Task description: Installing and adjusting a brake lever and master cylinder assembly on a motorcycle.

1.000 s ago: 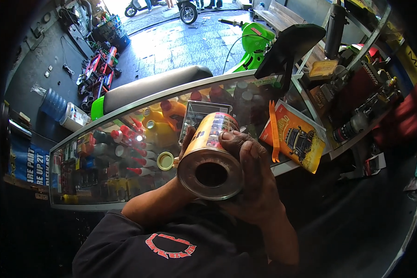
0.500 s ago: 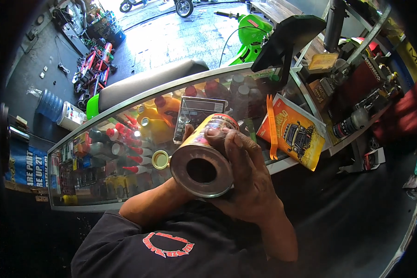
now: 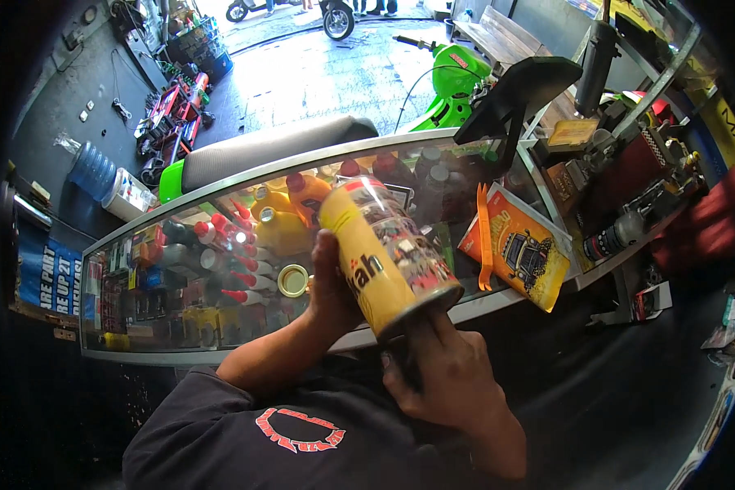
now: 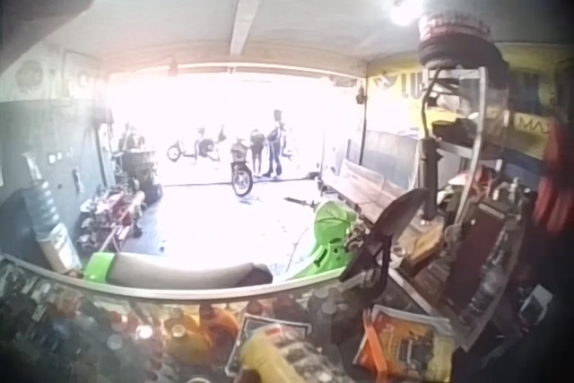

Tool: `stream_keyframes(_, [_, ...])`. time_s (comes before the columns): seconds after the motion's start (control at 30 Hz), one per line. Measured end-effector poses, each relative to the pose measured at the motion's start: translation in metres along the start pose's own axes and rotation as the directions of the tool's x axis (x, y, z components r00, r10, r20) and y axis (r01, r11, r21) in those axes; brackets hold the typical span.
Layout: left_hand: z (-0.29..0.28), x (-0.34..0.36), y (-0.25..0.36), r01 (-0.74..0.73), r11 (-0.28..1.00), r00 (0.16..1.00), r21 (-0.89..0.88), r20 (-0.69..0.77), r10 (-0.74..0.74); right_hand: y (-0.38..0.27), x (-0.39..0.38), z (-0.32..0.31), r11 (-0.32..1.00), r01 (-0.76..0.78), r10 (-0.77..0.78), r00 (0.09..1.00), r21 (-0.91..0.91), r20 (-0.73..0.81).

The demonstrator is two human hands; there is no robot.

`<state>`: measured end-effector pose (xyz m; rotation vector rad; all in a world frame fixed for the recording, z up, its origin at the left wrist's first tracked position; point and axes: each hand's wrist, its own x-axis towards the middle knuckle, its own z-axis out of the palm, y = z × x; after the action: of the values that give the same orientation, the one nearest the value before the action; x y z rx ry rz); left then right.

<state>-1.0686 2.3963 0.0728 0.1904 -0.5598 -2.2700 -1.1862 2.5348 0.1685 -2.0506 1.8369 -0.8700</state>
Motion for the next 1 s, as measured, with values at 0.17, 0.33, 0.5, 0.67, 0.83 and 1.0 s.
stream_keyframes(0.17, [0.022,-0.013,0.034,-0.432,0.782,0.902,0.449,0.233,0.364,0.025,-0.029,0.032,0.809,0.094,-0.014,0.990,0.580,-0.142])
stream_keyframes(0.33, [0.058,-0.030,0.058,-0.666,0.569,0.743,0.481,0.491,0.454,0.025,-0.059,0.049,0.875,0.171,-0.138,0.985,0.452,-0.105])
stream_keyframes(0.5, [0.076,-0.043,0.062,-0.636,0.668,0.741,0.387,0.549,0.387,0.052,-0.084,0.076,0.858,0.446,-0.477,0.876,0.256,0.072])
stream_keyframes(0.67, [0.065,-0.046,0.065,-0.684,0.525,0.725,0.506,0.545,0.420,-0.035,-0.060,0.050,0.777,0.185,-0.062,0.974,0.602,-0.219])
stream_keyframes(0.83, [0.082,-0.063,0.061,-0.640,0.553,0.769,0.534,0.448,0.456,-0.043,-0.057,0.043,0.513,-0.063,0.311,0.943,0.856,-0.117])
stream_keyframes(1.0, [0.074,-0.069,0.066,-0.729,0.421,0.684,0.540,0.564,0.462,-0.031,-0.058,0.046,0.552,-0.014,0.185,0.977,0.834,-0.106])
